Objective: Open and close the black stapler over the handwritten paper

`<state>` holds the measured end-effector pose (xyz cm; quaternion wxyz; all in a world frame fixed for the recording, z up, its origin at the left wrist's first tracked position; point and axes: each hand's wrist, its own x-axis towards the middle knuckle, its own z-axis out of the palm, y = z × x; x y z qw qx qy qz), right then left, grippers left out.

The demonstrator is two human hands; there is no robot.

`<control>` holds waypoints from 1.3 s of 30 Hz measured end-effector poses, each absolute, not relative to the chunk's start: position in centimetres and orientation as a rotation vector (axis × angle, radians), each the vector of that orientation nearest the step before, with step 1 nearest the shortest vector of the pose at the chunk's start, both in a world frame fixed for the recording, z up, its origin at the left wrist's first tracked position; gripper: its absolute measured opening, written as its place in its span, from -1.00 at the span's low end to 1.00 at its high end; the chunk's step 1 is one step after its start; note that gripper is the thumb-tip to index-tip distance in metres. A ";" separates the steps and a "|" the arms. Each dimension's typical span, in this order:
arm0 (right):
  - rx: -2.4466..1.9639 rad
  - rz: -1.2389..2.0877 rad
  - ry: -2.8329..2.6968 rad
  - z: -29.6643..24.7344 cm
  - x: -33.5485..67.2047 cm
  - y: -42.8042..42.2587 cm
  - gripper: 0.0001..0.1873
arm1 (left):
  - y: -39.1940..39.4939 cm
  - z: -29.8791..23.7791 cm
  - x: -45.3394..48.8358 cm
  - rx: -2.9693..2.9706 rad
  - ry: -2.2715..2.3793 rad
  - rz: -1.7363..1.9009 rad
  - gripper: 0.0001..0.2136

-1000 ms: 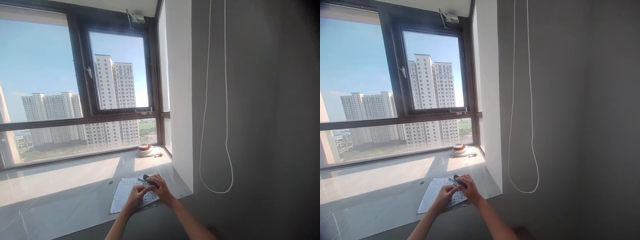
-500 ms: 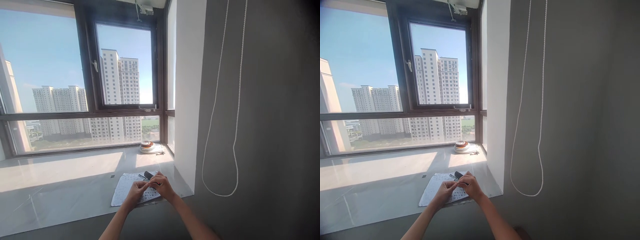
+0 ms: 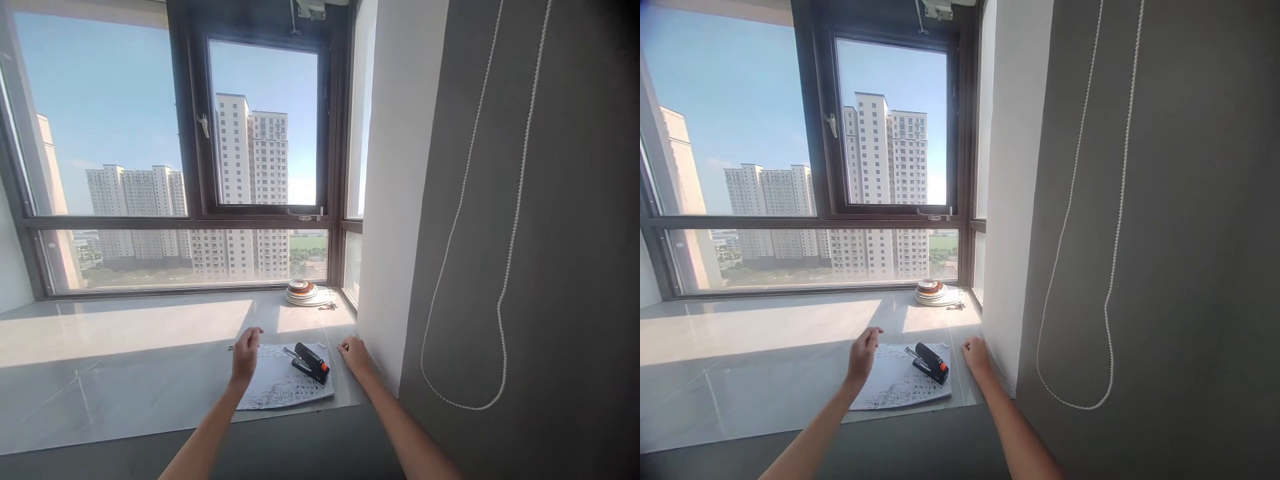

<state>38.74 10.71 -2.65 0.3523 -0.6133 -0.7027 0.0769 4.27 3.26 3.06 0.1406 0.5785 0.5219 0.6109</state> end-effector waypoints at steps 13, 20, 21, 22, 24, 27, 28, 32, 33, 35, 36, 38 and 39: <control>-1.685 -0.022 -2.019 -3.6 37.9 13.2 -0.58 | 6.4 -3.3 -9.7 2.186 2.278 0.574 -0.27; -1.710 -0.079 -2.095 -3.9 37.9 13.2 -0.46 | 7.2 -2.4 -9.0 2.169 2.113 0.647 -0.40; -1.715 -0.093 -2.101 -3.9 37.9 13.2 -0.45 | 7.1 -2.6 -8.9 2.178 2.100 0.715 -0.46; -1.715 -0.110 -2.102 -4.0 37.8 13.1 -0.43 | 6.9 -2.7 -8.9 2.192 2.090 0.783 -0.52; -1.700 -0.145 -2.086 -4.0 37.6 13.1 -0.40 | 6.5 -3.0 -8.9 2.197 2.093 0.881 -0.63; -1.700 -0.159 -2.019 -3.9 37.3 13.0 -0.40 | 6.1 -3.2 -8.7 2.168 2.134 0.932 -0.74; -1.712 -0.155 -1.994 -3.9 37.1 12.9 -0.41 | 6.1 -3.1 -8.7 2.164 2.148 0.934 -0.77; -1.747 -0.150 -1.916 -3.1 36.6 12.2 -0.50 | 6.1 -2.3 -8.5 2.187 2.164 0.921 -0.83; -1.735 -0.150 -1.904 -2.8 36.5 12.0 -0.53 | 6.1 -2.0 -8.5 2.187 2.163 0.923 -0.84; -1.650 -0.132 -1.901 -2.0 36.5 11.3 -0.59 | 5.8 -1.4 -8.4 2.182 2.151 0.950 -0.84; -1.578 -0.109 -1.907 -1.6 36.5 10.9 -0.62 | 5.6 -1.1 -8.3 2.173 2.138 0.980 -0.83; -1.414 -0.043 -1.886 -0.9 36.6 10.2 -0.65 | 4.7 -0.6 -7.6 2.135 2.089 1.087 -0.80; -1.337 -0.004 -1.856 -0.6 36.6 9.8 -0.66 | 4.0 -0.4 -7.0 2.093 2.062 1.160 -0.78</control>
